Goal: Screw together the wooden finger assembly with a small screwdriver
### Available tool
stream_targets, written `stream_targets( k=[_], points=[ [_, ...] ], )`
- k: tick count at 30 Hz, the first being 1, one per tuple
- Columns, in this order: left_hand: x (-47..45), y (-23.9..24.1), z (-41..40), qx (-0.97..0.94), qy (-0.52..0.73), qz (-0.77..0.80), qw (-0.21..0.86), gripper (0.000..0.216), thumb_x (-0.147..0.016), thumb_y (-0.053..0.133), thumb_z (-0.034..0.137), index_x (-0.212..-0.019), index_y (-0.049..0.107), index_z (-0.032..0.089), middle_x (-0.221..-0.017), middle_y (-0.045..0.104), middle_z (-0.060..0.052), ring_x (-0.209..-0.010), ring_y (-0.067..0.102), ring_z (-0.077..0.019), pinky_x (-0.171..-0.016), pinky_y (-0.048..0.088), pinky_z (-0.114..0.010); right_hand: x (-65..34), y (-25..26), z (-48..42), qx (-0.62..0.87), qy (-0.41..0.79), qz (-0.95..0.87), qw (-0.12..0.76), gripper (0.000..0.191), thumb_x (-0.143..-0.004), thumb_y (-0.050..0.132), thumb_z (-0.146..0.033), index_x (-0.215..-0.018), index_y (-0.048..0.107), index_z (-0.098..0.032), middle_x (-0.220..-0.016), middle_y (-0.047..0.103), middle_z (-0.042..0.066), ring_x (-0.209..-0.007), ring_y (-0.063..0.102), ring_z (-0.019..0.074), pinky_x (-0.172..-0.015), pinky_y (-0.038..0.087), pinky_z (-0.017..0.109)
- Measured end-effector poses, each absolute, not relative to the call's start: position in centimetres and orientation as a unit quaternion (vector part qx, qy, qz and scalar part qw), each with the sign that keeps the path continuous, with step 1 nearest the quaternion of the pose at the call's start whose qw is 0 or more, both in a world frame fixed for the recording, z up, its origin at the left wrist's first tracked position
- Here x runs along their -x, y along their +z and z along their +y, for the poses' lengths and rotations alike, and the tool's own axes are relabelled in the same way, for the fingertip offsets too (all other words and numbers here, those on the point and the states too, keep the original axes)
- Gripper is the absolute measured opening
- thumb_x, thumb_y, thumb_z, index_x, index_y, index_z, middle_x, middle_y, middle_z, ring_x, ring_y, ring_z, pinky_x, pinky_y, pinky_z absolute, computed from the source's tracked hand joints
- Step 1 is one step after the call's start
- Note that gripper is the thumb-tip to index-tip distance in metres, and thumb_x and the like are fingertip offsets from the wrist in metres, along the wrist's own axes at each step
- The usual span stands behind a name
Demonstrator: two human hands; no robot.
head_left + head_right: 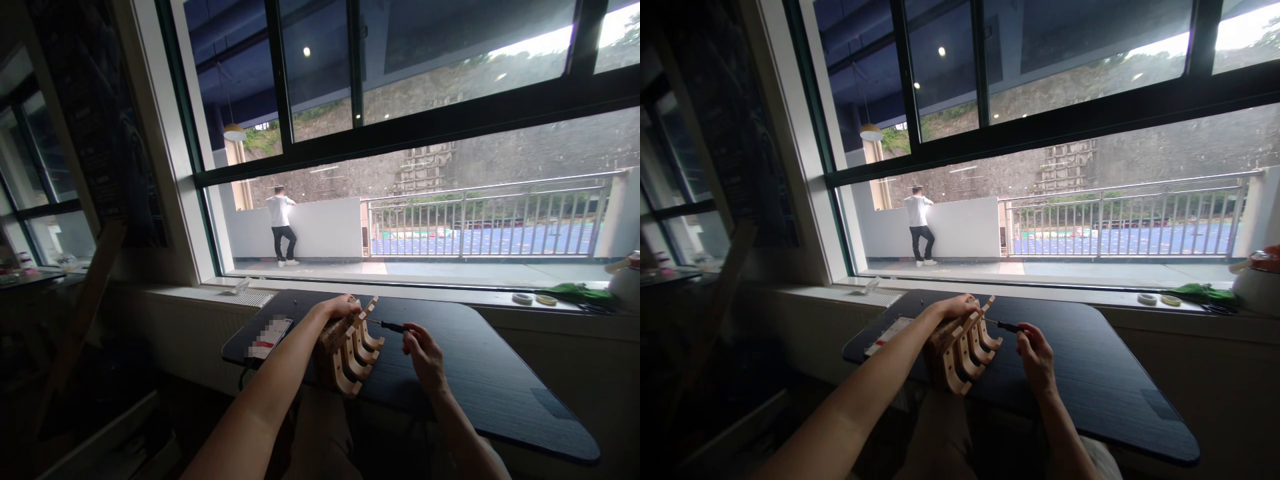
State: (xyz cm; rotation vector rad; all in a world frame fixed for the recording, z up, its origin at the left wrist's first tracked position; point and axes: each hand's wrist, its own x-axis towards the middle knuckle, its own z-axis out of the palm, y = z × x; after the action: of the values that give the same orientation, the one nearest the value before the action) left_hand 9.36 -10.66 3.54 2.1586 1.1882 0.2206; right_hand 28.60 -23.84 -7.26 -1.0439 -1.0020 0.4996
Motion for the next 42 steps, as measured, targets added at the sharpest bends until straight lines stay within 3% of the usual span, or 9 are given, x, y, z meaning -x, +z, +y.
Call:
stream_targets(
  k=[5,12,26,35,42],
  points=[
    [-9.6,3.4,-10.5,-0.823,0.086,0.455,0.327,0.051,-0.068,0.056,0.049,-0.109,0.046,0.021,-0.098,0.061,-0.004,-0.079,0.060,-0.0203,-0.070,0.047,-0.028,-28.8,-7.6,-23.5,0.470,0.227,-0.452,0.723,0.040,-0.076,0.058,-0.048,-0.101,0.058,-0.017,-0.060,0.054,-0.003,-0.052,0.050,0.0117,-0.052,0.043,0.025],
    [-9.4,3.7,-10.7,-0.824,0.087,0.452,0.332,0.051,-0.070,0.055,0.051,-0.110,0.046,0.022,-0.095,0.062,-0.004,-0.078,0.061,-0.0209,-0.068,0.048,-0.029,-29.0,-7.3,-23.8,0.523,0.220,-0.424,0.706,0.041,-0.071,0.061,-0.052,-0.090,0.063,-0.016,-0.063,0.057,0.000,-0.053,0.050,0.0121,-0.050,0.043,0.024],
    [-9.3,3.9,-11.0,-0.823,0.081,0.457,0.327,0.055,-0.068,0.057,0.052,-0.113,0.045,0.022,-0.104,0.061,-0.005,-0.084,0.060,-0.0209,-0.072,0.048,-0.029,-28.8,-7.4,-23.8,0.480,0.233,-0.445,0.719,0.043,-0.071,0.062,-0.049,-0.098,0.065,-0.015,-0.057,0.056,-0.001,-0.055,0.052,0.0137,-0.055,0.045,0.027],
    [-9.5,3.9,-11.1,-0.826,0.084,0.453,0.325,0.052,-0.071,0.054,0.053,-0.110,0.046,0.020,-0.101,0.061,-0.006,-0.081,0.061,-0.0210,-0.068,0.048,-0.027,-28.7,-7.1,-23.9,0.517,0.237,-0.418,0.708,0.045,-0.068,0.062,-0.055,-0.094,0.062,-0.017,-0.051,0.048,-0.005,-0.045,0.042,0.0104,-0.041,0.035,0.023],
    [-9.5,3.9,-11.0,-0.825,0.080,0.456,0.324,0.055,-0.067,0.058,0.052,-0.111,0.046,0.021,-0.106,0.060,-0.006,-0.083,0.060,-0.0211,-0.071,0.047,-0.028,-28.4,-6.7,-24.2,0.473,0.241,-0.424,0.734,0.041,-0.066,0.065,-0.050,-0.092,0.058,-0.019,-0.058,0.055,-0.003,-0.052,0.050,0.0125,-0.051,0.045,0.026]
  ],
)
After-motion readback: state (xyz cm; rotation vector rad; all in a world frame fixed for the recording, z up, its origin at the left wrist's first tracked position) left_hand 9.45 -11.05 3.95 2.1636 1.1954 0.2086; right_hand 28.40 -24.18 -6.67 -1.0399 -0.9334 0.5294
